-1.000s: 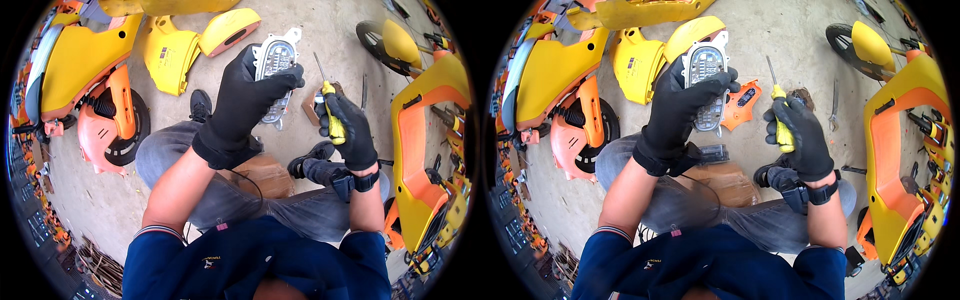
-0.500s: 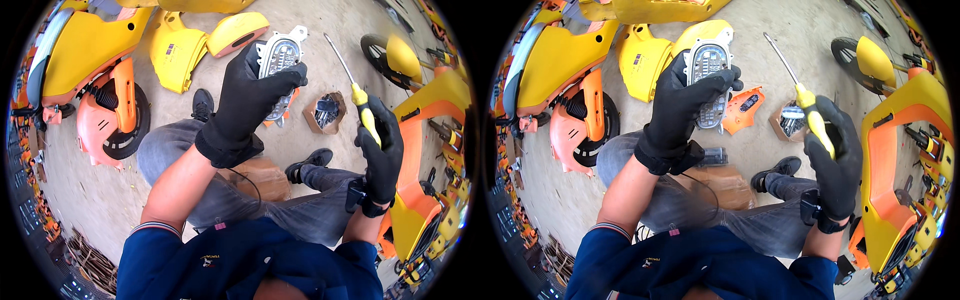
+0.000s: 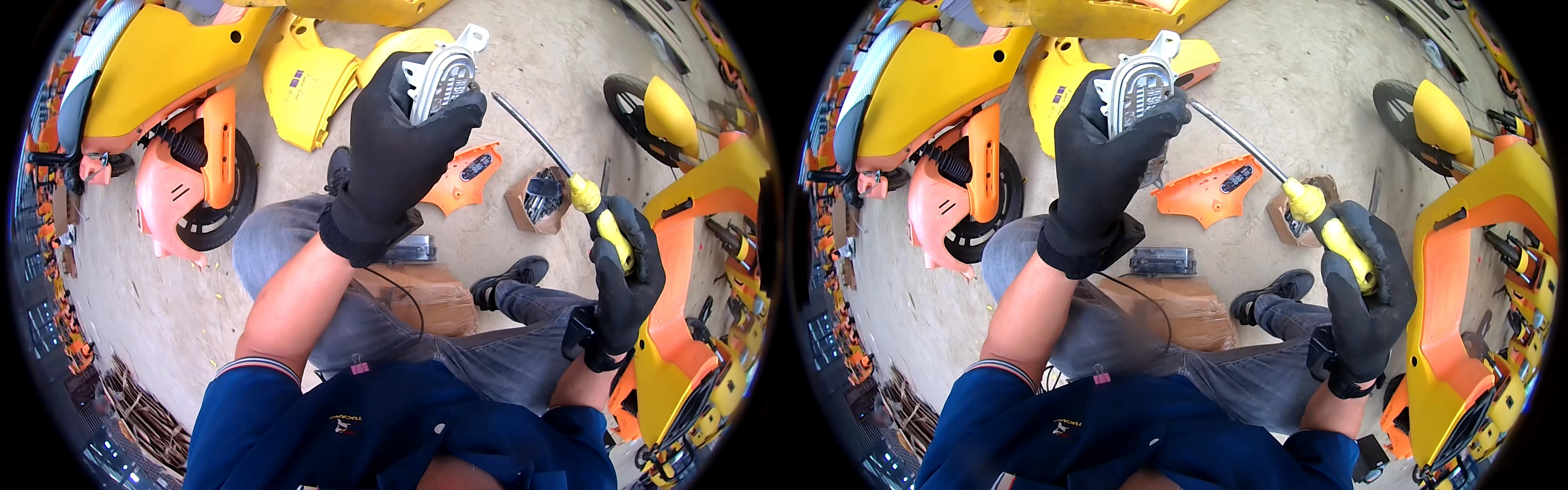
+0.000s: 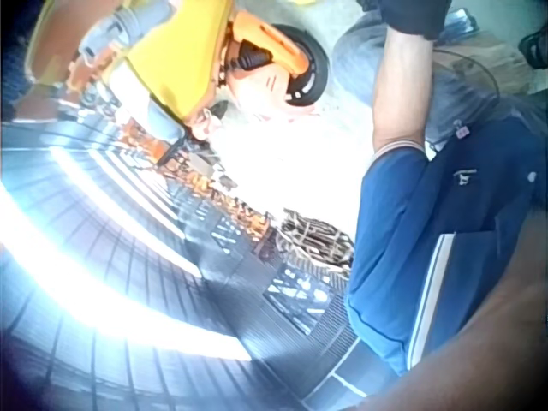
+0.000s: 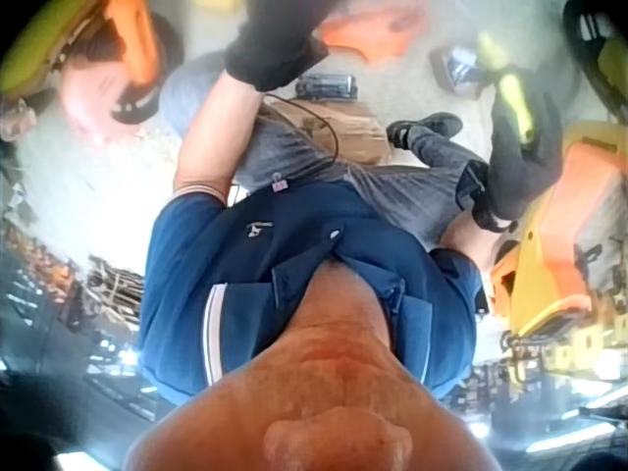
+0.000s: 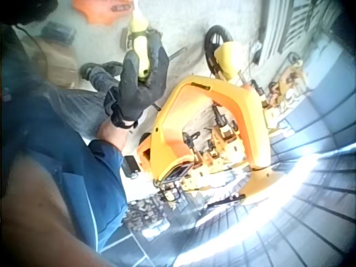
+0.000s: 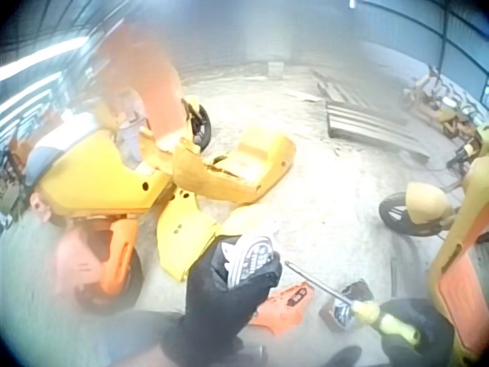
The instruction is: The person sits on the floor and uses a yellow-handled screwdriver to tighten screws into a white LED light module. They repeatedly rotate the module to access different screw holes and secure the internal components.
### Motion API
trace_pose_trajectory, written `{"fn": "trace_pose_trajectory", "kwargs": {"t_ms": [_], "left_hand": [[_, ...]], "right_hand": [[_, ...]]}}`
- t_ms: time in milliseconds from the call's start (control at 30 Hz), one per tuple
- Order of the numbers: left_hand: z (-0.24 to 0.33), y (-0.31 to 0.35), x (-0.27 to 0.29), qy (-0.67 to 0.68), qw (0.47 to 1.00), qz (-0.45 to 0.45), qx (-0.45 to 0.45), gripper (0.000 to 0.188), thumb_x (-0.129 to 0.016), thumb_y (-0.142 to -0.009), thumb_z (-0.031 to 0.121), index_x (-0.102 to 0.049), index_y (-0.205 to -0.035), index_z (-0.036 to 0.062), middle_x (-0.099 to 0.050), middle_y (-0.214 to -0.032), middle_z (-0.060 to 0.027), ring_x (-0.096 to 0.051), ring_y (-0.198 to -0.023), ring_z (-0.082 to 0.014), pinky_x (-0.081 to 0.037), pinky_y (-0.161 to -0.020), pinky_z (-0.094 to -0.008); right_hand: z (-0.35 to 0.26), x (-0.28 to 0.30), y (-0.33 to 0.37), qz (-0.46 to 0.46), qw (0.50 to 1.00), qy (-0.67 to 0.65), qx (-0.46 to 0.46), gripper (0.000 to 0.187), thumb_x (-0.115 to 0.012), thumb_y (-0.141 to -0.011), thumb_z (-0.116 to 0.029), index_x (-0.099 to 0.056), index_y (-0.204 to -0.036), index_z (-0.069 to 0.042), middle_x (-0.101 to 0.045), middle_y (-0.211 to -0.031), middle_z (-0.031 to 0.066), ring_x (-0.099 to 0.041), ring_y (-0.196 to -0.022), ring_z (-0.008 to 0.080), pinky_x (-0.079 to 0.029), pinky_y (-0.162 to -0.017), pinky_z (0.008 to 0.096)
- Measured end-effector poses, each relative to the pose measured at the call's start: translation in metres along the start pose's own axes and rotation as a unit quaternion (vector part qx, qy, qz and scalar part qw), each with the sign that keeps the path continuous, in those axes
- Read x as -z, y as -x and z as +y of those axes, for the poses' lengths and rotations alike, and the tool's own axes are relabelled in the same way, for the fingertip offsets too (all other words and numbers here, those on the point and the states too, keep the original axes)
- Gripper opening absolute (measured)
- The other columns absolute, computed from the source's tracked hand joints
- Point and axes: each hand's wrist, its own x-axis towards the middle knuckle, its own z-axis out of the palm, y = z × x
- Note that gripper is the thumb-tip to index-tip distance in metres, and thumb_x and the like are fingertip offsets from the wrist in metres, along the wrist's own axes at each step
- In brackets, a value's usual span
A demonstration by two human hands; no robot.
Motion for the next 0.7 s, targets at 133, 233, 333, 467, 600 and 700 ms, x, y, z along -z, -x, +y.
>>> {"fn": "trace_pose_trajectory", "kwargs": {"t_ms": [133, 233, 333, 467, 600, 700], "left_hand": [[0.0000, 0.0011, -0.0020, -0.014, 1.000, 0.004, -0.001, 0.027, -0.073, -0.081, 0.002, -0.061, -0.106, -0.0004, -0.071, -0.094, -0.0080, -0.067, -0.082, -0.0106, -0.053, -0.071, -0.0241], [-0.0051, 0.0000, -0.0029, -0.032, 0.998, 0.010, -0.049, 0.026, -0.073, -0.081, 0.009, -0.060, -0.102, 0.0002, -0.069, -0.085, -0.0066, -0.065, -0.076, -0.0114, -0.053, -0.068, -0.0260], [-0.0035, 0.0013, -0.0039, -0.023, 0.999, 0.007, -0.041, 0.027, -0.073, -0.081, 0.009, -0.060, -0.103, 0.0003, -0.069, -0.087, -0.0067, -0.065, -0.078, -0.0120, -0.053, -0.071, -0.0267], [-0.0062, 0.0011, -0.0031, -0.041, 0.998, -0.001, -0.049, 0.029, -0.073, -0.080, 0.010, -0.060, -0.105, 0.0006, -0.068, -0.089, -0.0071, -0.065, -0.079, -0.0120, -0.052, -0.072, -0.0273], [-0.0083, 0.0012, -0.0007, -0.060, 0.996, -0.013, -0.060, 0.031, -0.072, -0.082, 0.004, -0.059, -0.109, 0.0002, -0.070, -0.096, -0.0083, -0.065, -0.083, -0.0112, -0.053, -0.073, -0.0258], [-0.0074, 0.0013, 0.0007, -0.074, 0.995, -0.021, -0.063, 0.031, -0.071, -0.083, 0.001, -0.058, -0.111, -0.0001, -0.070, -0.099, -0.0088, -0.066, -0.085, -0.0107, -0.053, -0.073, -0.0245]], "right_hand": [[0.0071, 0.0015, -0.0006, -0.025, 0.999, 0.030, 0.020, 0.044, -0.061, -0.082, -0.002, -0.057, -0.125, 0.007, -0.062, -0.116, 0.0140, -0.061, -0.086, 0.0155, -0.049, -0.075, 0.0259], [0.0039, -0.0025, -0.0019, -0.027, 0.999, 0.016, 0.020, 0.043, -0.062, -0.082, -0.003, -0.058, -0.124, 0.007, -0.062, -0.113, 0.0130, -0.061, -0.085, 0.0146, -0.049, -0.075, 0.0254], [0.0017, -0.0034, -0.0020, -0.022, 1.000, -0.008, -0.001, 0.040, -0.063, -0.078, 0.003, -0.062, -0.118, 0.006, -0.064, -0.113, 0.0148, -0.061, -0.095, 0.0173, -0.050, -0.080, 0.0282], [0.0026, -0.0030, -0.0023, -0.032, 0.999, -0.004, 0.009, 0.039, -0.062, -0.079, 0.003, -0.062, -0.118, 0.006, -0.064, -0.112, 0.0147, -0.061, -0.094, 0.0167, -0.050, -0.079, 0.0278], [0.0053, -0.0026, -0.0022, -0.036, 0.999, 0.018, 0.015, 0.042, -0.062, -0.081, -0.002, -0.060, -0.122, 0.007, -0.063, -0.109, 0.0128, -0.061, -0.087, 0.0149, -0.049, -0.075, 0.0255], [0.0070, -0.0014, -0.0024, -0.044, 0.999, 0.025, 0.018, 0.044, -0.062, -0.082, -0.005, -0.058, -0.125, 0.007, -0.063, -0.107, 0.0120, -0.061, -0.084, 0.0140, -0.048, -0.073, 0.0241]]}}
